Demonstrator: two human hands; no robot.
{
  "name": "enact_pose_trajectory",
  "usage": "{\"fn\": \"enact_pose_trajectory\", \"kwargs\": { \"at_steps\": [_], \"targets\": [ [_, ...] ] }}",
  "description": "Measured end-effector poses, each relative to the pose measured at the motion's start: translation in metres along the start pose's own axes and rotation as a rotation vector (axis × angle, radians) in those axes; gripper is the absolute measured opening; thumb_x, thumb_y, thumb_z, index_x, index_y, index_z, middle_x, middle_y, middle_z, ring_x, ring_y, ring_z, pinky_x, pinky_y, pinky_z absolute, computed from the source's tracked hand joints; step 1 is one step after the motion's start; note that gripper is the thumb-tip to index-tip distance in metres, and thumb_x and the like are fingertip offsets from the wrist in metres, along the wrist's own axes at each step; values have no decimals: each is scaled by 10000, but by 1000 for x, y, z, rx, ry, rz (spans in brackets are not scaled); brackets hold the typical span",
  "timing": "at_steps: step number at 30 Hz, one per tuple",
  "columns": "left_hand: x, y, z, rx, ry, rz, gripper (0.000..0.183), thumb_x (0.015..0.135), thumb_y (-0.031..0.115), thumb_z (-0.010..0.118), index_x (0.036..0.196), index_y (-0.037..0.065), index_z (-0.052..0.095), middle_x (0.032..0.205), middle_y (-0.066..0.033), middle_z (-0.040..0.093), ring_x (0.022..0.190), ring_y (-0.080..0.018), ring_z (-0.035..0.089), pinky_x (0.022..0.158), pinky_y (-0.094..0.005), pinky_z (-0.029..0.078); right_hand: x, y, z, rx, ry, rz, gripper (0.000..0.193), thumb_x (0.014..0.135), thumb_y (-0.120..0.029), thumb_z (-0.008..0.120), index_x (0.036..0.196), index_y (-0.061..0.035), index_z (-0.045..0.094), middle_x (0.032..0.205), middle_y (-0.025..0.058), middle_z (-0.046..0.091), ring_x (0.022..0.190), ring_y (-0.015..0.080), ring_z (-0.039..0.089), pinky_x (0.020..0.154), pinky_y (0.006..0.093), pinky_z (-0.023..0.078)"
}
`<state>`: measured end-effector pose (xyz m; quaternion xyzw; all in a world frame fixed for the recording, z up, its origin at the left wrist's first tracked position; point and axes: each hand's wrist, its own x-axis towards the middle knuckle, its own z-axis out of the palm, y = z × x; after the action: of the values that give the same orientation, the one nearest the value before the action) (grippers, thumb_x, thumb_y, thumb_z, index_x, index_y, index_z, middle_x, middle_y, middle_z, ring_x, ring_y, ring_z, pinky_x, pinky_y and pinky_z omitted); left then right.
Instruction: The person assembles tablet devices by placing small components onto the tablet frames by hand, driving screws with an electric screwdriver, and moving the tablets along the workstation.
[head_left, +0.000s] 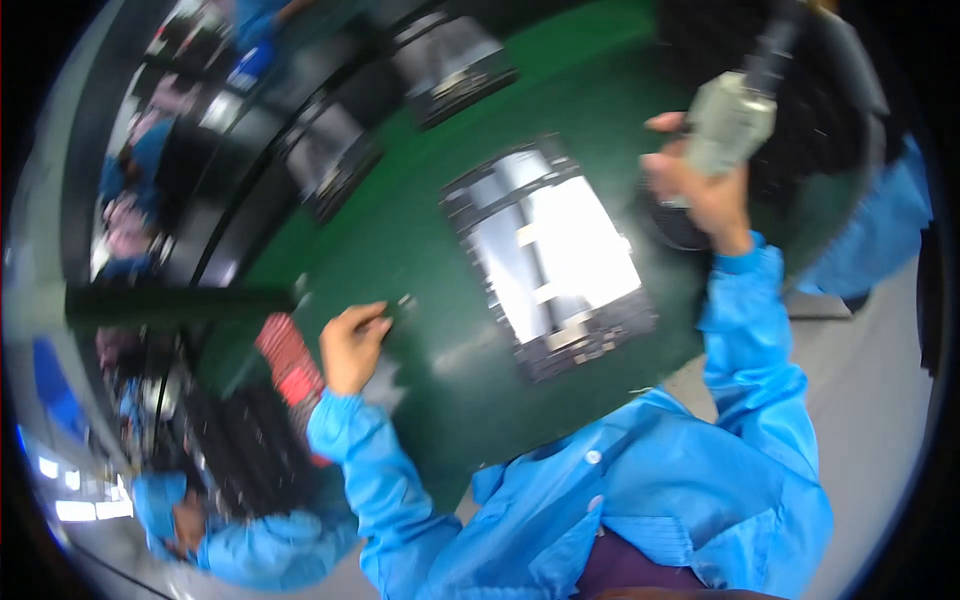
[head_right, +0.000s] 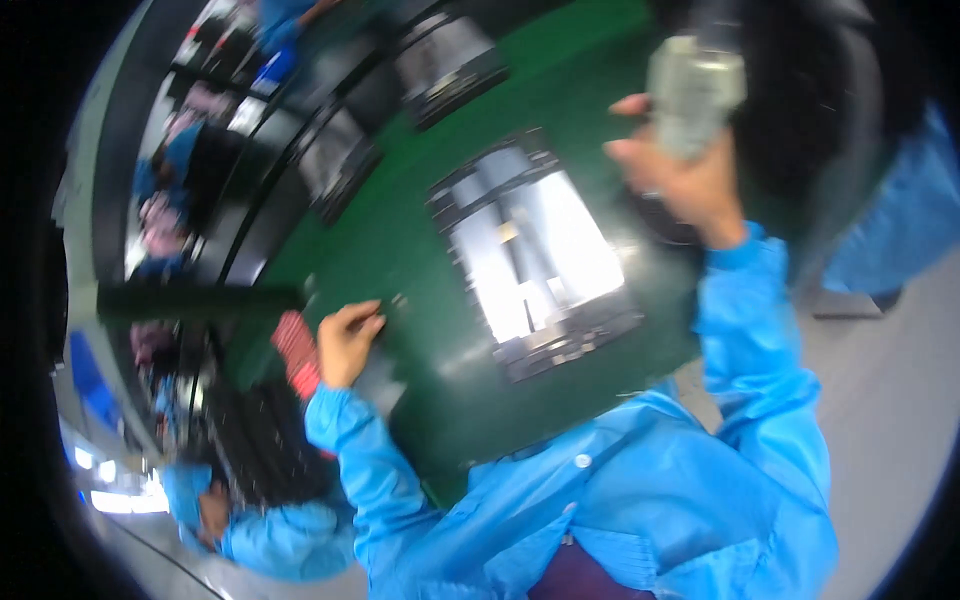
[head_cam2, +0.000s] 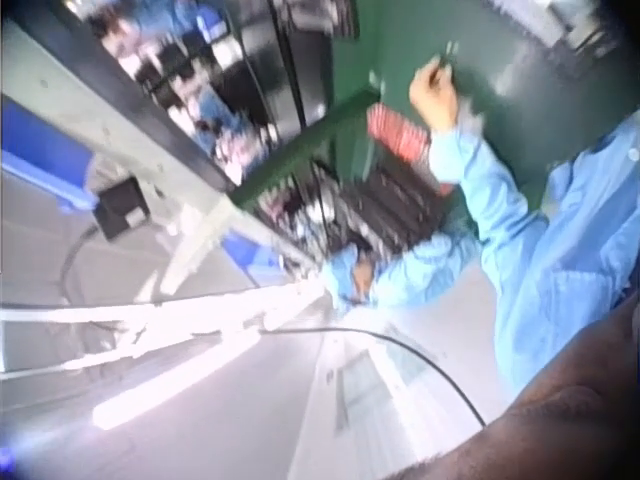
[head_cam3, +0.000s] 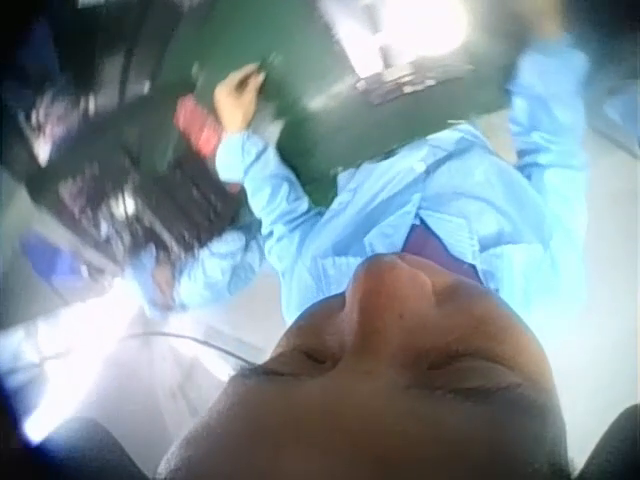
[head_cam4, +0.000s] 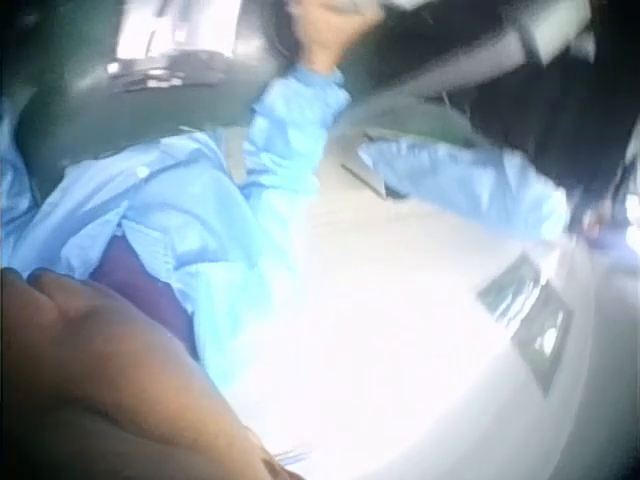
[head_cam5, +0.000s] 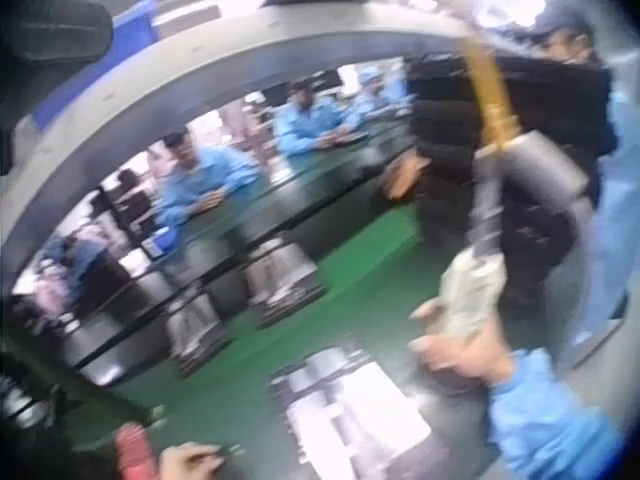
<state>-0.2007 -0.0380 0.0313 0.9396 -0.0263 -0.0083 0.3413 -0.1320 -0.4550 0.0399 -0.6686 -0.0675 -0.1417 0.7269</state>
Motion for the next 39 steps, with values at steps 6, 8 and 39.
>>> {"fn": "enact_pose_trajectory", "kwargs": {
  "at_steps": [6, 8, 39],
  "targets": [
    [4, 12, 11, 88, 81, -86, 351, 618, 93, 776, 916, -31, 641, 830, -134, 607, 628, -144, 584, 604, -276, 468, -9, -15, 26, 83, -60, -135, 340, 743, 2, 638, 1062, 36, 524, 598, 20, 521, 497, 92, 499, 451, 217, 390],
    [8, 15, 11, 133, 68, -68, 352, 610, 99, 784, 906, -30, 643, 840, -135, 603, 610, -139, 574, 587, -277, 463, -13, -25, 37, 154, -124, -186, 351, 748, 1, 640, 1073, 33, 511, 603, 27, 525, 499, 100, 511, 454, 222, 398],
    [-25, 36, 16, -641, -187, -53, 62, 770, 4, 647, 823, -29, 645, 751, -66, 635, 690, -115, 610, 615, -229, 495, -43, -43, 86, 225, -245, -97, 393, 736, -7, 637, 1091, 41, 476, 612, 43, 540, 515, 114, 522, 479, 233, 412]
  ]
}}
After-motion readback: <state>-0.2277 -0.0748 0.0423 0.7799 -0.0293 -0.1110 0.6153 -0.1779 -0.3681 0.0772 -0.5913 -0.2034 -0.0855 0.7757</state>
